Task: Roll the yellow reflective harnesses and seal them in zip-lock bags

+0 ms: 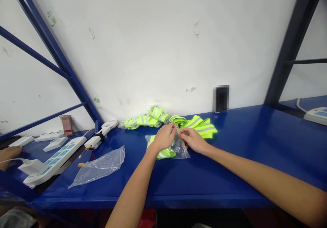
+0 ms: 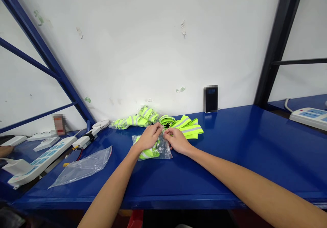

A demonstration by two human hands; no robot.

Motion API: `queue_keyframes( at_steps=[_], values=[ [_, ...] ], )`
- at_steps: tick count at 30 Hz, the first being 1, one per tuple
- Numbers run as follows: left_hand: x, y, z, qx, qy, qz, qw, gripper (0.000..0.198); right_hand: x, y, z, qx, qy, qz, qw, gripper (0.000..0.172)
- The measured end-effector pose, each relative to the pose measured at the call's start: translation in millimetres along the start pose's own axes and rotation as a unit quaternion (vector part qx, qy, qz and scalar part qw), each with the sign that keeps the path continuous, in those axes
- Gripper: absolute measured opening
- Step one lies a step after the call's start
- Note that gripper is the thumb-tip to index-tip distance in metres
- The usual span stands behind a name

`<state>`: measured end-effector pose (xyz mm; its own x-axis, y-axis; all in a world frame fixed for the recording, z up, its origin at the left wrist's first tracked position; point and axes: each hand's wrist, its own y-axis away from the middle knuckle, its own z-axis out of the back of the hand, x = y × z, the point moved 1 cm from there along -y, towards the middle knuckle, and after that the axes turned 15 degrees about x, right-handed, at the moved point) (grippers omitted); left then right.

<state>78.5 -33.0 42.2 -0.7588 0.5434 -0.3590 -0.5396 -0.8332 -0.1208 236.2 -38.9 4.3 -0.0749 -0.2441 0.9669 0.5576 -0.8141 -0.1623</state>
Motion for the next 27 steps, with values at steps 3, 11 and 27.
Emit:
queue_keyframes(
  at_steps=[3,11,27],
  values=[
    [-1.4,0.7,-0.8,-0.002,-0.009,0.003,1.000,0.027,-1.5,-0.7,0.4,0.004,0.006,0.008,1.000,0.012],
    [-5.5,2.4,1.7,-0.008,-0.009,-0.007,1.000,0.025,-0.8,2.0,-1.3,0.003,0.006,0.026,1.000,0.022],
    [-6.7,4.4,3.2,-0.012,0.002,-0.029,1.000,0.024,1.5,3.8,-2.6,-0.008,0.032,0.017,0.999,0.027]
  ],
)
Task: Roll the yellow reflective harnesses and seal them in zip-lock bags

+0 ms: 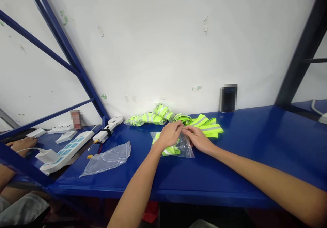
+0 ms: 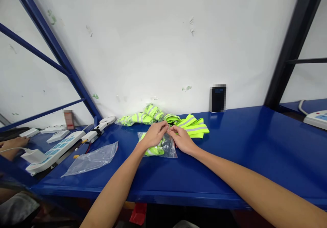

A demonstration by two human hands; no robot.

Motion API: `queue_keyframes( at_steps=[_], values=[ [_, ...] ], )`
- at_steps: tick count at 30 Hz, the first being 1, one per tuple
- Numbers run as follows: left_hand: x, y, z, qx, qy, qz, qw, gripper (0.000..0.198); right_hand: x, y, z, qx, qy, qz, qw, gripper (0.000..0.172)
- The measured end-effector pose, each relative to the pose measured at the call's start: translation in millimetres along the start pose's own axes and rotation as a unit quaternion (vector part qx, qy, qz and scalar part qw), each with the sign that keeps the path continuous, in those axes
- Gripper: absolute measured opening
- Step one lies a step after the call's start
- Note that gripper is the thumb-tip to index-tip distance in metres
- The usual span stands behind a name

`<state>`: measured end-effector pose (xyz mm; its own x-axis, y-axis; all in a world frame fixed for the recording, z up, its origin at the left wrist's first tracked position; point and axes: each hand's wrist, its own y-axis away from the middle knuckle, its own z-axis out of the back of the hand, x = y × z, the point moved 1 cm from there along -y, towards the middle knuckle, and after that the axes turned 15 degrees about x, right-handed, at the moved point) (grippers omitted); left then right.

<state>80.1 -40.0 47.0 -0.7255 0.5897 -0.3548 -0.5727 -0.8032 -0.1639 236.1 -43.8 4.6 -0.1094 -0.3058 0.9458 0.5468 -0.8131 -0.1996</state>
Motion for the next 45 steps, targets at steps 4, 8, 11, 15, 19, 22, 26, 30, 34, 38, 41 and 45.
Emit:
queue_keyframes(
  at_steps=[4,8,11,15,19,22,26,30,34,38,41,45],
  values=[
    [7.3,-1.4,-2.6,-0.039,0.000,0.037,0.999,0.023,-2.7,-1.0,1.8,0.016,0.013,-0.018,1.000,0.023],
    [12.9,-3.5,-6.2,-0.066,-0.005,0.080,0.995,0.025,-0.7,-1.4,3.2,0.012,0.039,-0.026,0.999,0.017],
    [16.1,-4.9,-5.2,-0.067,0.032,0.078,0.994,0.023,1.3,-1.6,3.0,0.010,0.071,-0.041,0.997,0.018],
    [22.4,-6.4,-0.1,-0.002,0.159,0.056,0.986,0.013,1.4,-0.9,1.3,0.008,0.124,-0.003,0.992,0.017],
    [24.7,-5.2,3.3,0.055,0.274,0.033,0.960,0.017,-0.8,0.3,-1.2,0.002,0.168,0.018,0.986,0.022],
    [22.3,-2.9,4.7,0.053,0.319,0.010,0.946,0.020,-2.0,0.8,-1.5,0.008,0.163,0.022,0.986,0.026],
    [18.8,-0.4,6.1,0.035,0.325,0.001,0.945,0.020,-0.6,1.2,-0.2,0.019,0.123,0.034,0.992,0.029],
    [17.8,-0.7,6.4,0.041,0.300,0.005,0.953,0.023,4.5,2.0,-0.3,0.023,0.121,0.022,0.992,0.029],
    [18.6,-2.5,6.0,0.041,0.264,0.005,0.964,0.020,7.4,1.9,-0.4,0.025,0.154,0.020,0.988,0.028],
    [17.9,-2.4,5.8,0.035,0.249,0.004,0.968,0.017,5.6,-0.2,0.9,0.033,0.176,0.018,0.984,0.027],
    [16.4,-1.2,5.8,0.029,0.240,0.014,0.970,0.019,3.2,-2.0,1.8,0.026,0.149,0.008,0.988,0.022],
    [16.3,-1.3,3.9,0.015,0.227,0.009,0.974,0.025,1.7,-3.4,2.2,0.014,0.150,0.023,0.988,0.023]
  ],
)
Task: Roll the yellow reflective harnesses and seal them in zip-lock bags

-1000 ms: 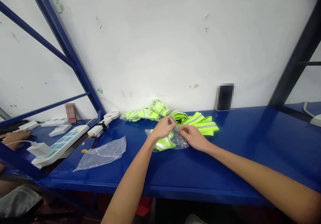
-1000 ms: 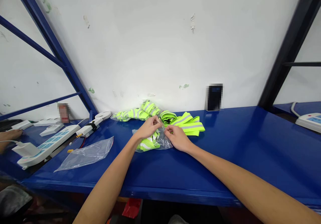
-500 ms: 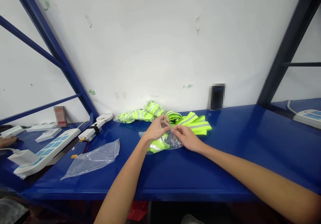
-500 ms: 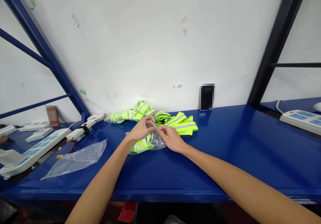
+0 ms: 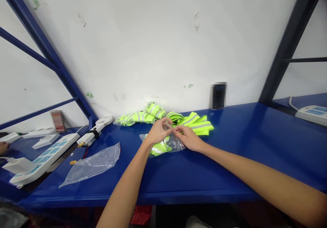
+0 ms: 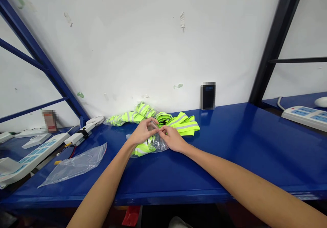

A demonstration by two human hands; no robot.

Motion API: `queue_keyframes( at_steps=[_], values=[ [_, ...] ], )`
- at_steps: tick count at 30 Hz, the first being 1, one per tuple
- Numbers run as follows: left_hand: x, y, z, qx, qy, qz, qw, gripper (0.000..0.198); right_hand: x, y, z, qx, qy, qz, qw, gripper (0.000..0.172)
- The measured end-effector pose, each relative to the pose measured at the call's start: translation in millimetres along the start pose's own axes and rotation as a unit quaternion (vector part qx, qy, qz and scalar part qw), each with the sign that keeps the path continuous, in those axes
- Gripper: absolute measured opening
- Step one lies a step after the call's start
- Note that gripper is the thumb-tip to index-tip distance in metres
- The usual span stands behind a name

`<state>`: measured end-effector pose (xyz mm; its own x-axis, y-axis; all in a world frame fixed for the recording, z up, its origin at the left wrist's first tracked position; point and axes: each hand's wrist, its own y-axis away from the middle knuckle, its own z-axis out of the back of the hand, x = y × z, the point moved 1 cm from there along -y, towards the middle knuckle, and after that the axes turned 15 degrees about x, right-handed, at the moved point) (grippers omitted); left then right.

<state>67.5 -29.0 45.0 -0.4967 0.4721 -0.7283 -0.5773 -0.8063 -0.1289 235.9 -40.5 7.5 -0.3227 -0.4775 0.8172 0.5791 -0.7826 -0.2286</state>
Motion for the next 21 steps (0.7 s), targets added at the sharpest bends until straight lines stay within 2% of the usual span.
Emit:
queue_keyframes(
  at_steps=[4,7,13,21],
  values=[
    [2.9,-1.8,-1.5,0.003,-0.009,-0.020,1.000,0.029,-0.1,-0.4,-0.6,-0.001,0.032,-0.008,0.999,0.023],
    [3.1,-2.0,-0.9,-0.007,-0.012,-0.033,0.999,0.028,1.6,0.1,0.1,-0.011,0.008,-0.012,1.000,0.024],
    [3.9,-1.8,2.8,-0.081,-0.050,-0.007,0.995,0.023,0.9,0.8,1.4,0.038,-0.037,-0.087,0.995,0.021],
    [2.2,-0.9,2.7,-0.106,-0.088,0.004,0.990,0.023,-4.0,-2.8,1.4,0.040,-0.073,-0.041,0.996,0.018]
  ],
)
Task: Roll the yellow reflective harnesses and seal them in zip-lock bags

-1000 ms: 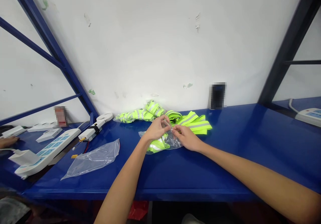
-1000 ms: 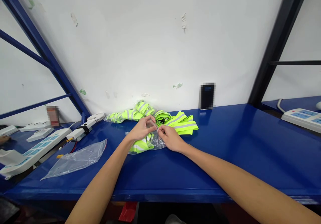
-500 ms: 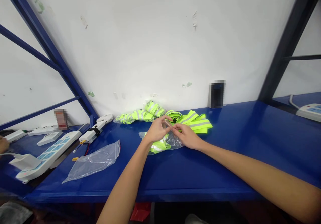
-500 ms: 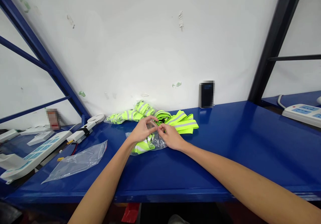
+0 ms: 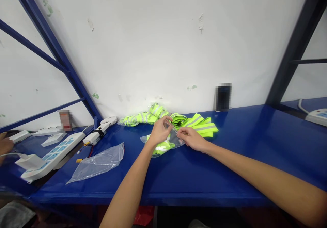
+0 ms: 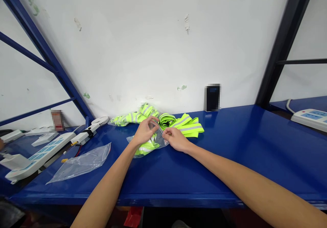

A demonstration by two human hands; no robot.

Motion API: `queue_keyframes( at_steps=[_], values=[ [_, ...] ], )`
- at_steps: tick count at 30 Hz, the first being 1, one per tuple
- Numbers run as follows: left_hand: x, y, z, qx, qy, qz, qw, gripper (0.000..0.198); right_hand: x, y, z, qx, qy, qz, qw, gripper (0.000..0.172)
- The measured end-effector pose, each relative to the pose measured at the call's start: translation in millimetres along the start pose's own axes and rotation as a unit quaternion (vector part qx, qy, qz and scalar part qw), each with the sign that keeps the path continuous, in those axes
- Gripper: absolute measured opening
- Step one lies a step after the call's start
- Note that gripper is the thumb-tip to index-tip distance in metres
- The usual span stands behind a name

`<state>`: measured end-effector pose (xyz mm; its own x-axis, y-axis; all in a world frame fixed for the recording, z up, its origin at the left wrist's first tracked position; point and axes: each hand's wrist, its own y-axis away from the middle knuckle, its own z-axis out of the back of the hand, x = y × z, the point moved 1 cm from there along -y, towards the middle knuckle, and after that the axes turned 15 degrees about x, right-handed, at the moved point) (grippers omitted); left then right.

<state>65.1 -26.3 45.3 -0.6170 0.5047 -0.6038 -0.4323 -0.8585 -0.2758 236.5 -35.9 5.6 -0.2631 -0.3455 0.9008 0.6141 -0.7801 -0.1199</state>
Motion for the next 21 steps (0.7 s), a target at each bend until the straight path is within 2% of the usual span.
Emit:
queue_keyframes(
  at_steps=[4,7,11,13,17,21],
  values=[
    [-4.0,1.3,-0.5,-0.013,0.000,-0.005,1.000,0.022,3.4,2.6,-2.5,-0.008,-0.020,0.013,1.000,0.018],
    [-7.6,2.3,-2.7,-0.017,-0.008,-0.010,1.000,0.023,4.6,2.5,-5.9,-0.043,-0.010,0.001,0.999,0.019],
    [-11.1,2.8,-5.7,-0.008,-0.017,-0.016,1.000,0.027,3.5,-1.0,-10.3,-0.101,0.107,0.027,0.989,0.031],
    [-11.0,2.6,-6.1,-0.005,0.002,-0.017,1.000,0.029,1.9,-1.8,-12.5,-0.115,0.165,0.043,0.979,0.031],
    [-7.7,0.9,-5.8,-0.005,0.070,-0.017,0.997,0.031,0.3,0.1,-15.0,-0.112,0.212,0.064,0.969,0.025],
    [-3.9,-1.9,-6.8,-0.021,0.093,0.003,0.995,0.031,1.1,2.2,-14.3,-0.091,0.217,0.074,0.969,0.025]
  ],
)
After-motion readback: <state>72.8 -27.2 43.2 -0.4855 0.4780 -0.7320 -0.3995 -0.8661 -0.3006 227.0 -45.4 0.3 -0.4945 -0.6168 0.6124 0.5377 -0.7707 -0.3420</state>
